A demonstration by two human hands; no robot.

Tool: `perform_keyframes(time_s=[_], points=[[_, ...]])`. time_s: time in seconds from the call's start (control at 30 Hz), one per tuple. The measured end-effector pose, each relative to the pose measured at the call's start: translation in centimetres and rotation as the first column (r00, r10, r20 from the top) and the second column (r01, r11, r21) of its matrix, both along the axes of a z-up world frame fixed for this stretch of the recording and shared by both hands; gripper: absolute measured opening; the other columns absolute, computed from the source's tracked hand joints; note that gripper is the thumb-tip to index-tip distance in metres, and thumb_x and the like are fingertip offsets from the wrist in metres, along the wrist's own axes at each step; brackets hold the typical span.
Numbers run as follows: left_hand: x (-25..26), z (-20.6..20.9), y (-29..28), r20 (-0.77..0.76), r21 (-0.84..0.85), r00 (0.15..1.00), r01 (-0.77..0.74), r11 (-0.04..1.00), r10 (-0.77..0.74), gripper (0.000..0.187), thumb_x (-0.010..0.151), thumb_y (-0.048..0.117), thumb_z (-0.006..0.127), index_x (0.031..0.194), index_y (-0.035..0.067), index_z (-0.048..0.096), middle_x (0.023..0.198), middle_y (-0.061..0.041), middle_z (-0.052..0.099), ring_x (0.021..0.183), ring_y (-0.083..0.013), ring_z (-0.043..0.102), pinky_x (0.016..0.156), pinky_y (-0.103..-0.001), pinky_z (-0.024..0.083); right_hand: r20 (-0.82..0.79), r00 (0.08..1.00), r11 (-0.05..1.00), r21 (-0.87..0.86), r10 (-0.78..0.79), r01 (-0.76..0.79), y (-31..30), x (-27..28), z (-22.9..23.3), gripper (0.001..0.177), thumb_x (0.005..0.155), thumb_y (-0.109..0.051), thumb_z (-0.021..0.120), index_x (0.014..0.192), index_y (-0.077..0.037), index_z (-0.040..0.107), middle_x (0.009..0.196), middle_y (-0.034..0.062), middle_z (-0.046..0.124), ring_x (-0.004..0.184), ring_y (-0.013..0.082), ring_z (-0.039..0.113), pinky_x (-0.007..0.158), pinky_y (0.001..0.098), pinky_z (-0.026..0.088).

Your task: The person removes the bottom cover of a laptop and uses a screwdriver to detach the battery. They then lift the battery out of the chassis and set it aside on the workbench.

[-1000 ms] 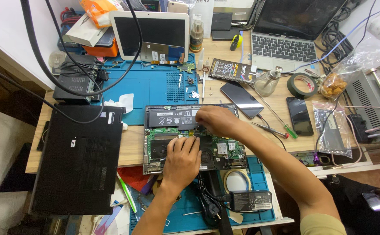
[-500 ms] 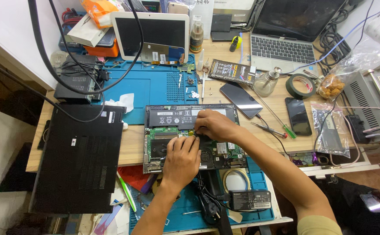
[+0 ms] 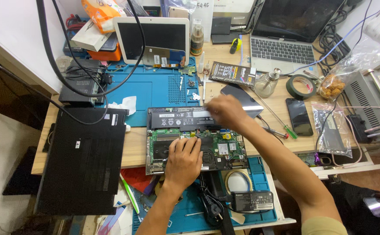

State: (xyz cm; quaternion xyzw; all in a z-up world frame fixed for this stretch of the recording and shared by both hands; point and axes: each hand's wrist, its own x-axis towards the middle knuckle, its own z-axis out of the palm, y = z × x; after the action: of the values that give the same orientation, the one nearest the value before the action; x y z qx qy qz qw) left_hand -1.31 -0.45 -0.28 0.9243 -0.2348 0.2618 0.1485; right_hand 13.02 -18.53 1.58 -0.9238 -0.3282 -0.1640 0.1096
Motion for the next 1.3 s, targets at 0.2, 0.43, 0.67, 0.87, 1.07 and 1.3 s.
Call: perform_keyframes(time_s=[0.2, 0.43, 0.67, 0.87, 1.07, 1.3], points=[[-0.1, -0.5, -0.1, -0.017, -0.007, 1.0, -0.022, 1.0, 0.022, 0.031, 0.086, 0.025, 0.049, 0.111, 0.008, 0.059, 0.107, -0.006, 0.054, 0.104, -0.0202, 0.048, 0.095, -0.04, 0.033, -0.349, 0.885, 0.944, 0.001, 0.309, -0.329, 2.1, -3.7, 1.4, 0.014, 0.077, -0.005, 0.06, 0.088, -0.014, 0.062, 0.085, 0.0091, 0.058, 0.076, 0.031, 0.057, 0.062, 0.0424, 0.05], [-0.1, -0.4, 0.1, -0.004, -0.017, 1.0, -0.01, 1.0, 0.01, 0.031, 0.087, 0.025, 0.048, 0.111, 0.008, 0.059, 0.108, -0.006, 0.054, 0.104, -0.0203, 0.048, 0.095, -0.039, 0.032, -0.387, 0.879, 0.96, 0.137, 0.278, -0.243, 1.2, -1.6, 3.8, 0.014, 0.077, -0.005, 0.062, 0.091, -0.01, 0.062, 0.078, 0.0119, 0.06, 0.071, 0.0326, 0.061, 0.063, 0.0428, 0.049], [-0.2, 0.1, 0.2, -0.033, -0.011, 0.999, 0.019, 1.0, -0.019, 0.034, 0.083, 0.025, 0.058, 0.112, 0.007, 0.061, 0.111, -0.005, 0.057, 0.103, -0.0242, 0.049, 0.094, -0.043, 0.037, -0.525, 0.846, 0.947, 0.214, -0.096, 0.24, -6.6, -1.1, 7.1, 0.018, 0.081, -0.006, 0.062, 0.098, -0.004, 0.065, 0.09, 0.0104, 0.067, 0.083, 0.0202, 0.063, 0.075, 0.0313, 0.051], [-0.2, 0.1, 0.0, -0.033, 0.011, 0.999, 0.003, 1.0, -0.003, 0.034, 0.082, 0.025, 0.059, 0.111, 0.008, 0.061, 0.111, -0.004, 0.058, 0.103, -0.0233, 0.05, 0.093, -0.042, 0.039, -0.549, 0.69, 0.832, -0.016, -0.471, 0.555, -11.7, -4.5, 8.3, 0.015, 0.085, -0.02, 0.06, 0.092, -0.011, 0.068, 0.066, 0.0056, 0.065, 0.058, 0.0181, 0.057, 0.059, 0.0317, 0.04], [-0.3, 0.1, -0.2, -0.067, 0.021, 0.998, 0.0, 1.0, 0.002, 0.036, 0.081, 0.026, 0.059, 0.113, 0.009, 0.06, 0.113, -0.004, 0.058, 0.105, -0.023, 0.05, 0.094, -0.042, 0.038, -0.471, 0.488, 0.672, -0.407, -0.735, 0.619, -14.9, -6.7, 5.9, 0.024, 0.086, -0.028, 0.048, 0.089, -0.017, 0.068, 0.093, 0.0037, 0.067, 0.093, 0.029, 0.057, 0.066, 0.0433, 0.045], [-0.3, -0.3, -0.4, -0.058, 0.029, 0.998, -0.002, 1.0, 0.003, 0.036, 0.081, 0.026, 0.058, 0.114, 0.009, 0.061, 0.113, -0.004, 0.058, 0.104, -0.0233, 0.05, 0.092, -0.043, 0.04, -0.481, 0.517, 0.692, -0.33, -0.708, 0.642, -15.9, -7.5, 4.7, 0.024, 0.087, -0.032, 0.05, 0.094, -0.017, 0.067, 0.083, 0.0018, 0.069, 0.088, 0.0266, 0.06, 0.067, 0.0427, 0.045]])
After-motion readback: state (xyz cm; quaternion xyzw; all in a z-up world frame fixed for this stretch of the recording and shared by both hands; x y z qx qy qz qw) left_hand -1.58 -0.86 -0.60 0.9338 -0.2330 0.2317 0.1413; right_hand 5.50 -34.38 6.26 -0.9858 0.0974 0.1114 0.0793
